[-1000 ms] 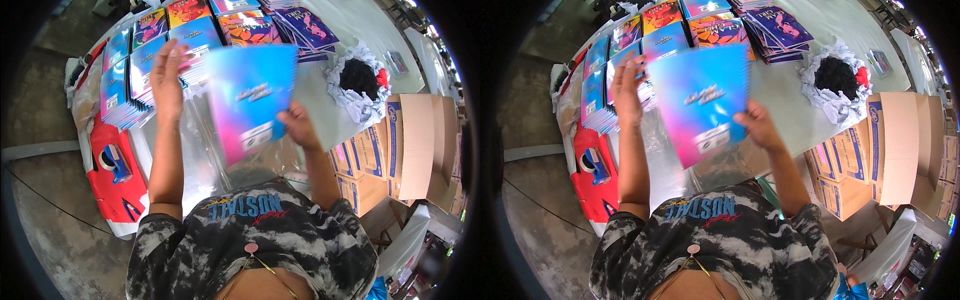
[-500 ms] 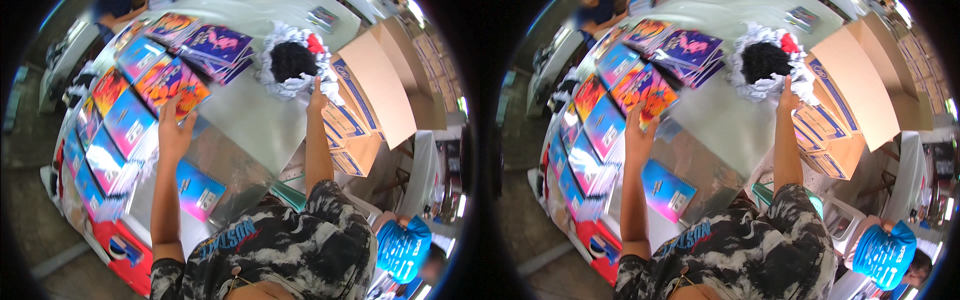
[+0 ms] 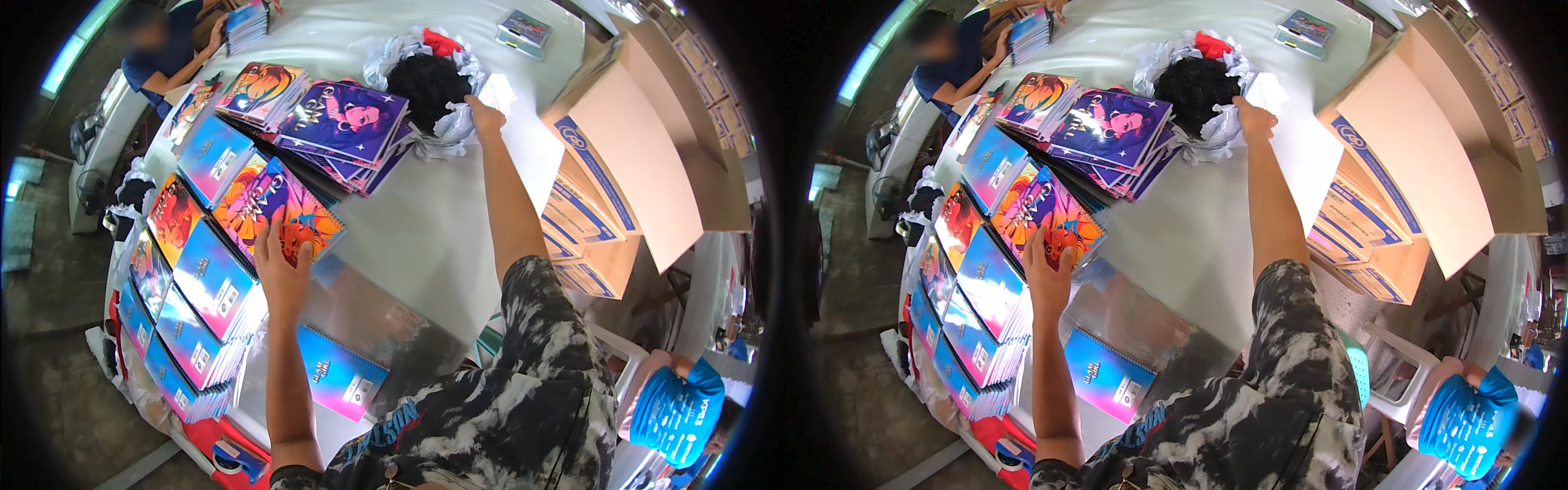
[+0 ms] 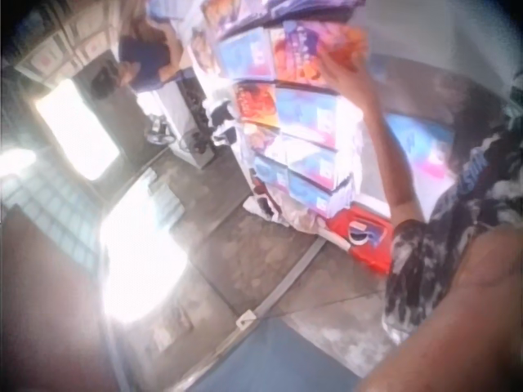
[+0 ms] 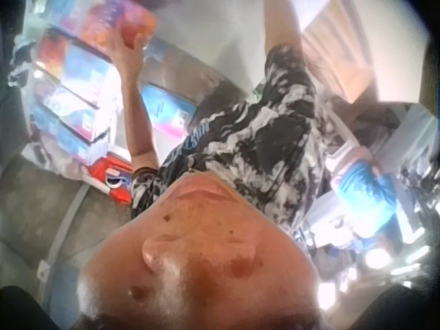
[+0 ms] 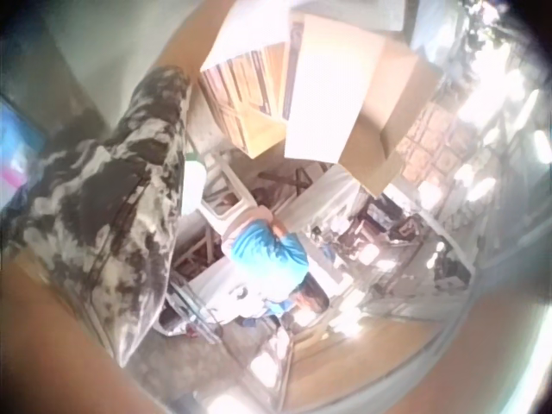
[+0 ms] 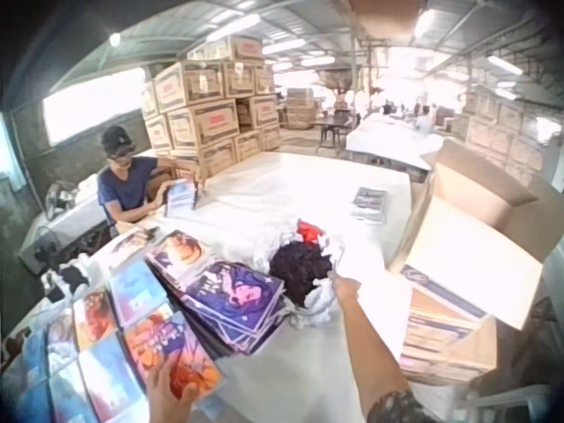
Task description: The person places stacks of spiral-bound notebooks into clear plastic bags on a table, then seals the bags using a handheld tape dispenser. The person repeats this process for multiple stacks of notebooks.
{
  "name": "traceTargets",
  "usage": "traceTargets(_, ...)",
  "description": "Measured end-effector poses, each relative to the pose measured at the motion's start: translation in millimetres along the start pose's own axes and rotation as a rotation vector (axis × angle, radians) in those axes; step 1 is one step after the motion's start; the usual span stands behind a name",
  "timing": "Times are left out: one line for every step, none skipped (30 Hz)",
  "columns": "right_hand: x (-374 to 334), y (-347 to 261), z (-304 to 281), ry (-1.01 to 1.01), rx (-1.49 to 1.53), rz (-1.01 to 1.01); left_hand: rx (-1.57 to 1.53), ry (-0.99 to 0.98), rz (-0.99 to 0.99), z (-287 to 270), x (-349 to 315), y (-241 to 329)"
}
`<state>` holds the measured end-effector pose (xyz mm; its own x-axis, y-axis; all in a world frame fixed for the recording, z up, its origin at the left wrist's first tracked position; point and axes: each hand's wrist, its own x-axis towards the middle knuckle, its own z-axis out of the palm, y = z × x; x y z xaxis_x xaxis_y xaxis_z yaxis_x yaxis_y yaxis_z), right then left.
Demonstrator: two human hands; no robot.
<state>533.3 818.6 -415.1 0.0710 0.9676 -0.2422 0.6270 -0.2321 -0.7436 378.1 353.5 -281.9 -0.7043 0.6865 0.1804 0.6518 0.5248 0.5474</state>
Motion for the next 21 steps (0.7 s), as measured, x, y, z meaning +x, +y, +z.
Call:
traceTargets(6, -3, 7, -0.074, 0.029, -0.023, 0.030, 0.000, -0.007, 0, -1, 4)
traceTargets(10, -12, 10, -0.132, 0.068, -0.054, 0.052, -0.016, -0.016, 1, 0, 4)
traceTargets(12, -19, 15, -0.186, 0.108, -0.083, 0.120, -0.007, -0.001, 5, 2, 1)
traceTargets(14, -23, 19, -0.079, 0.161, -0.119, 0.177, -0.006, 0.013, 12, 2, 1)
traceTargets(14, -24, 21, -0.060, 0.230, -0.210, 0.232, -0.007, 0.030, 18, 4, 1)
traceTargets(15, -25, 22, -0.038, 0.298, -0.300, 0.231, -0.057, 0.032, 21, 7, 1)
traceTargets(1, -30, 23, -0.076, 0.456, -0.404, 0.293, -0.061, 0.016, 22, 5, 1)
traceTargets(-10, -33, 16, -0.105, 0.614, -0.513, 0.346, -0.070, 0.011, 23, 4, 7)
traceTargets(-2, -23, 11, -0.092, 0.721, -0.356, 0.400, -0.079, 0.007, 24, 1, 12)
traceTargets(19, -6, -6, -0.057, 0.832, -0.204, 0.439, -0.111, 0.021, 25, 2, 18)
traceTargets(29, 6, -15, 0.083, 0.951, -0.149, 0.486, -0.138, 0.017, 25, 1, 21)
traceTargets(35, 18, -23, 0.221, 1.067, -0.087, 0.537, -0.168, 0.009, 22, 0, 22)
traceTargets(32, 30, -33, 0.075, 1.092, -0.061, 0.561, -0.152, 0.030, 18, -5, 18)
traceTargets(37, 38, -47, 0.137, 1.073, -0.054, 0.569, -0.134, 0.068, 15, -8, 19)
traceTargets(38, 42, -60, 0.133, 1.076, 0.008, 0.581, -0.121, 0.097, 11, -12, 21)
traceTargets(40, 48, -75, 0.137, 1.085, 0.066, 0.413, -0.097, 0.014, 3, -14, 22)
traceTargets(48, 55, -97, 0.094, 1.053, 0.068, 0.232, -0.071, -0.064, -10, -14, 23)
traceTargets(71, 82, -130, 0.078, 1.027, 0.069, 0.042, -0.059, -0.118, -17, -10, 24)
traceTargets(80, 94, -145, 0.040, 0.998, 0.077, 0.157, 0.131, -0.069, -24, -11, 20)
traceTargets(63, 84, -142, 0.128, 1.045, 0.137, 0.099, 0.196, -0.207, -42, -19, 24)
traceTargets(46, 73, -143, 0.217, 1.088, 0.197, -0.038, 0.414, -0.076, -50, -28, 7)
